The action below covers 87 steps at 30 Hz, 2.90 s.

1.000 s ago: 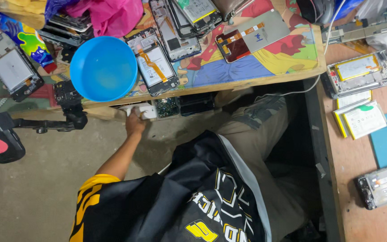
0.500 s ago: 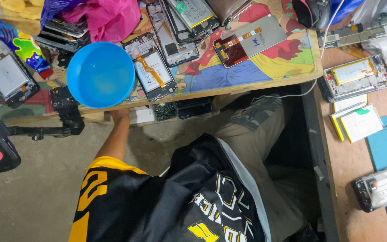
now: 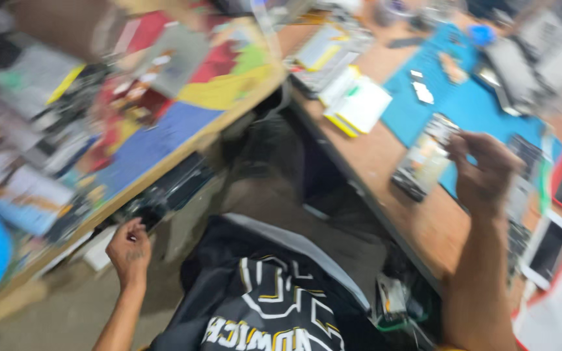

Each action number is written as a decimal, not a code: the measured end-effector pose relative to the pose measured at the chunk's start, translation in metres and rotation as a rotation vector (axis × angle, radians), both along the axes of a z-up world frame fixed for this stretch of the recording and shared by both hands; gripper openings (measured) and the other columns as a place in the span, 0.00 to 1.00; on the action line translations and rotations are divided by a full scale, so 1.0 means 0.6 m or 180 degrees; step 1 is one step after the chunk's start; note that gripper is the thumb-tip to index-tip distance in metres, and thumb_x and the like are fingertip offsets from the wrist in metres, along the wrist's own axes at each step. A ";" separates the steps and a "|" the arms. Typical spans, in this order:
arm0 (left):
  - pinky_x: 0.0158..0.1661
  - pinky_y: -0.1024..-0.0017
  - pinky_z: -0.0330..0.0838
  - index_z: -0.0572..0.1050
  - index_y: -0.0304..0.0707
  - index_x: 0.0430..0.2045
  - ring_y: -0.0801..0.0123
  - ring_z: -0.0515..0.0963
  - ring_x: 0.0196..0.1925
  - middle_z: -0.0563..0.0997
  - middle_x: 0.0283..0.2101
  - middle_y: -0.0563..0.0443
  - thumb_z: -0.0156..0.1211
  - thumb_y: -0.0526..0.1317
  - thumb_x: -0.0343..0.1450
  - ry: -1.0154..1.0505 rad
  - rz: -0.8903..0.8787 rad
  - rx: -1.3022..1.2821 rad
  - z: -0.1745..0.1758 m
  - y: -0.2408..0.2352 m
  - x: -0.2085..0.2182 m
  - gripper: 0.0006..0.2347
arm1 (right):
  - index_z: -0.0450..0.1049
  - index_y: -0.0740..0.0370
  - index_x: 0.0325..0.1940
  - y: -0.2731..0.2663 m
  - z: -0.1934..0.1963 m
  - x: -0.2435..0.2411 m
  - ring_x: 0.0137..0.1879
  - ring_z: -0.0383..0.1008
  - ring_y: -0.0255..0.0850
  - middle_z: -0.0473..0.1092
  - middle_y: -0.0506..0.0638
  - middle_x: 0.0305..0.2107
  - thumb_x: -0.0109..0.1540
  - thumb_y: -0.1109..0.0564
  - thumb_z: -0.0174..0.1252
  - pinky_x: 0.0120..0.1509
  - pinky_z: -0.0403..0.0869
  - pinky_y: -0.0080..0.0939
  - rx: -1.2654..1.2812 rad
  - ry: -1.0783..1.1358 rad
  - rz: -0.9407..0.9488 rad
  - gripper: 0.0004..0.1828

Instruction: The person uses a screwdriver to remove screws from a smartphone chassis, then detaches the battery and disconnects internal ribbon cables. The device remains partially disassembled on the workbench.

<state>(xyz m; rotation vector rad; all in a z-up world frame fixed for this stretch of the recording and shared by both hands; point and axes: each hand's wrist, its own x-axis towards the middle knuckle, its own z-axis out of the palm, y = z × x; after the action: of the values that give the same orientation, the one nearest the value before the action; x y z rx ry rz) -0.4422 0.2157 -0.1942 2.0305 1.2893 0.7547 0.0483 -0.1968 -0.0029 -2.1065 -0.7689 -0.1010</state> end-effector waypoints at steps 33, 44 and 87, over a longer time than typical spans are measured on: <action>0.54 0.60 0.71 0.77 0.37 0.45 0.53 0.75 0.52 0.73 0.48 0.45 0.74 0.36 0.60 -0.0355 -0.4166 -0.0204 0.348 -0.322 0.616 0.19 | 0.73 0.65 0.48 0.000 0.099 -0.100 0.47 0.73 0.51 0.74 0.55 0.39 0.51 0.63 0.69 0.52 0.74 0.48 -0.1026 -0.0205 0.0715 0.22; 0.52 0.60 0.72 0.77 0.37 0.41 0.54 0.77 0.51 0.74 0.47 0.46 0.71 0.33 0.63 -0.0508 -0.4106 -0.0402 0.345 -0.318 0.616 0.15 | 0.73 0.66 0.47 0.033 0.070 -0.115 0.45 0.76 0.51 0.75 0.56 0.37 0.53 0.58 0.72 0.48 0.77 0.48 -0.0752 -0.0405 0.0553 0.22; 0.45 0.60 0.68 0.80 0.40 0.32 0.57 0.74 0.41 0.74 0.39 0.50 0.76 0.40 0.60 -0.0387 -0.4037 -0.0009 0.341 -0.334 0.618 0.12 | 0.76 0.68 0.43 -0.035 0.098 -0.087 0.38 0.82 0.38 0.79 0.54 0.32 0.60 0.62 0.65 0.44 0.79 0.38 -0.0996 0.0760 -0.0156 0.09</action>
<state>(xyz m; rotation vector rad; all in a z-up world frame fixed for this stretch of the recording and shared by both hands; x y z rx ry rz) -0.0715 0.0152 0.0103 2.2034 -0.1975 0.2264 -0.0041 -0.2177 0.0559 -2.3777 -0.6199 0.2562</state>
